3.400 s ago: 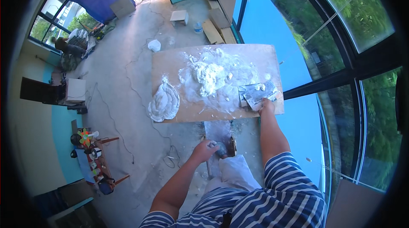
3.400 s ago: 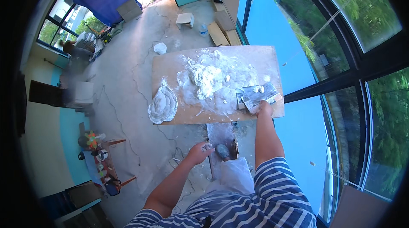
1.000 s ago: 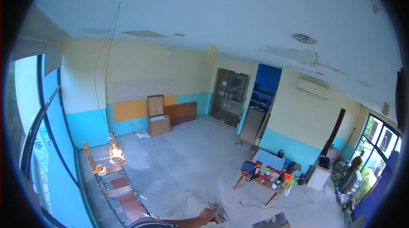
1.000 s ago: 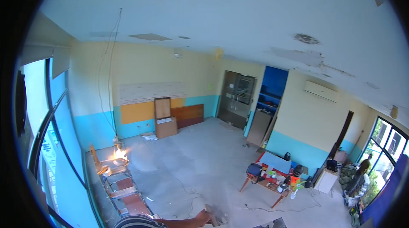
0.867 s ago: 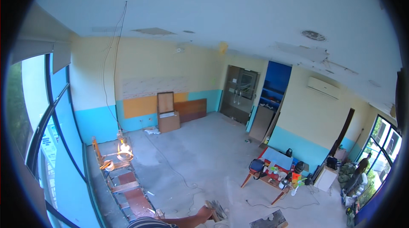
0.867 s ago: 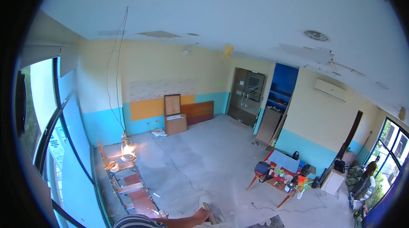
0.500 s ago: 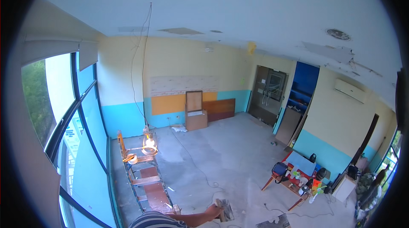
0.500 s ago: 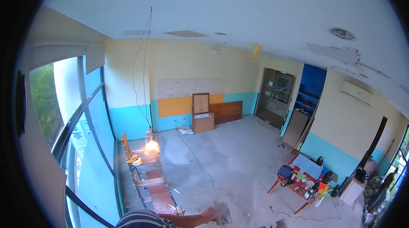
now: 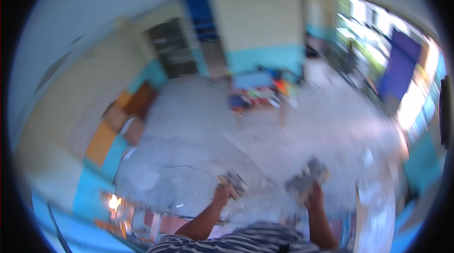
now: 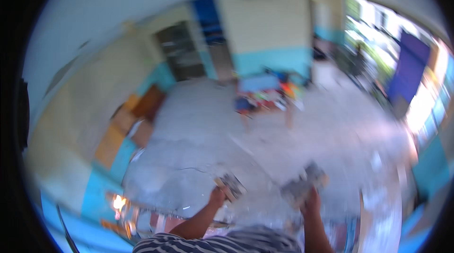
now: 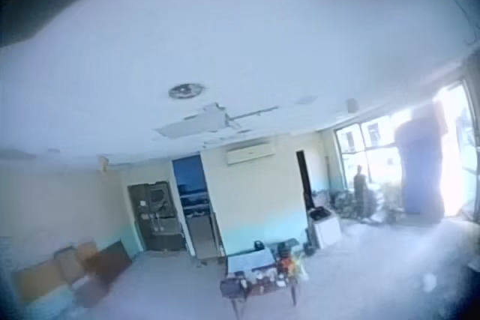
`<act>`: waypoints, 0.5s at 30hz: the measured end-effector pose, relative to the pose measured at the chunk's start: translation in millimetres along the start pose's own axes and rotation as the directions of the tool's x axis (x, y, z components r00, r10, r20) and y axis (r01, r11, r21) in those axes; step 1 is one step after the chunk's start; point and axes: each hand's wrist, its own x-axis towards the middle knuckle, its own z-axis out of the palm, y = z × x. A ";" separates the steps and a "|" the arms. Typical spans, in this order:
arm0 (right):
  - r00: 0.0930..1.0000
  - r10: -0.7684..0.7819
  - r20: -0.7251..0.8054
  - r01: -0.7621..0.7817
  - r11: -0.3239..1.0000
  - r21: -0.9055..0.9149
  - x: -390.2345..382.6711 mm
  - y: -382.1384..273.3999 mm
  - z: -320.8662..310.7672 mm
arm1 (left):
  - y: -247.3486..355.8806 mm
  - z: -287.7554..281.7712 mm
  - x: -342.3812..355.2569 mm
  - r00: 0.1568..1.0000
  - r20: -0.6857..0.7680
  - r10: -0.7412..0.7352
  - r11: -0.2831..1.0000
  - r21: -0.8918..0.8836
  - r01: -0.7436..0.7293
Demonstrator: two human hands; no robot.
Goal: The person scoops plaster compound from a wooden board using putty knives and applies it across the ceiling, smoothing it out with the blades.
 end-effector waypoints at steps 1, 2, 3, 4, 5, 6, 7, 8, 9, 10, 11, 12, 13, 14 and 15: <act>0.999 -0.040 -0.028 0.040 0.999 -0.001 4.2 -3.9 -3.0 | -18.6 2.0 27.4 0.998 0.018 0.062 0.997 0.053 -0.063; 0.996 -0.058 -0.069 0.063 0.995 0.071 6.2 -11.6 -9.6 | -16.3 14.7 41.4 0.992 0.098 0.077 0.988 -0.139 -0.063; 0.956 -0.064 -0.286 0.071 0.997 0.014 -5.6 -17.5 -38.6 | 13.2 43.0 26.2 0.979 0.197 0.061 0.962 -0.274 -0.005; 0.886 -0.072 -0.458 0.037 0.996 -0.085 -21.2 -34.9 -15.7 | 17.0 53.8 32.0 0.969 0.237 0.065 0.951 -0.308 0.012; 0.841 -0.136 -0.524 0.080 0.989 -0.128 -21.5 -39.8 -41.9 | 24.3 80.3 37.8 0.954 0.290 0.077 0.935 -0.354 0.032; 0.801 -0.200 -0.564 0.190 0.979 -0.078 -25.3 -43.0 -60.6 | 31.0 108.1 33.1 0.923 0.382 0.046 0.954 -0.292 0.073; 0.755 -0.273 -0.596 0.307 0.951 -0.046 -35.4 -49.8 -85.0 | 44.4 136.9 22.2 0.883 0.468 0.040 0.964 -0.251 0.089; 0.701 -0.304 -0.646 0.352 0.934 -0.057 -50.9 -54.9 -119.2 | 54.1 166.8 11.9 0.843 0.536 0.043 0.969 -0.227 0.095; 0.612 -0.345 -0.711 0.377 0.918 -0.121 -65.2 -59.5 -153.8 | 56.1 199.9 2.4 0.807 0.590 0.028 0.975 -0.196 0.109; 0.525 -0.305 -0.795 0.405 0.911 -0.082 -46.0 -9.7 -101.1 | 124.7 160.0 43.6 0.741 0.671 0.010 0.997 -0.067 0.047; 0.506 -0.320 -0.801 0.406 0.908 -0.106 -72.1 -35.9 -120.9 | 113.1 196.6 16.5 0.679 0.734 0.007 0.997 -0.058 0.053; 0.468 -0.330 -0.820 0.455 0.885 -0.097 -98.4 -62.2 -139.9 | 104.7 234.3 -11.9 0.669 0.743 -0.001 0.996 -0.061 0.068; 0.421 -0.344 -0.839 0.516 0.852 -0.090 -125.8 -89.6 -161.8 | 97.5 281.1 -45.0 0.604 0.797 -0.021 0.999 -0.001 0.037; 0.362 -0.315 -0.877 0.507 0.857 -0.098 -146.6 -100.5 -175.5 | 95.3 311.3 -66.0 0.545 0.837 -0.055 0.997 0.073 -0.011; 0.347 -0.308 -0.886 0.516 0.852 -0.095 -162.3 -104.3 -207.3 | 86.4 343.4 -79.6 0.532 0.844 -0.066 0.996 0.088 -0.016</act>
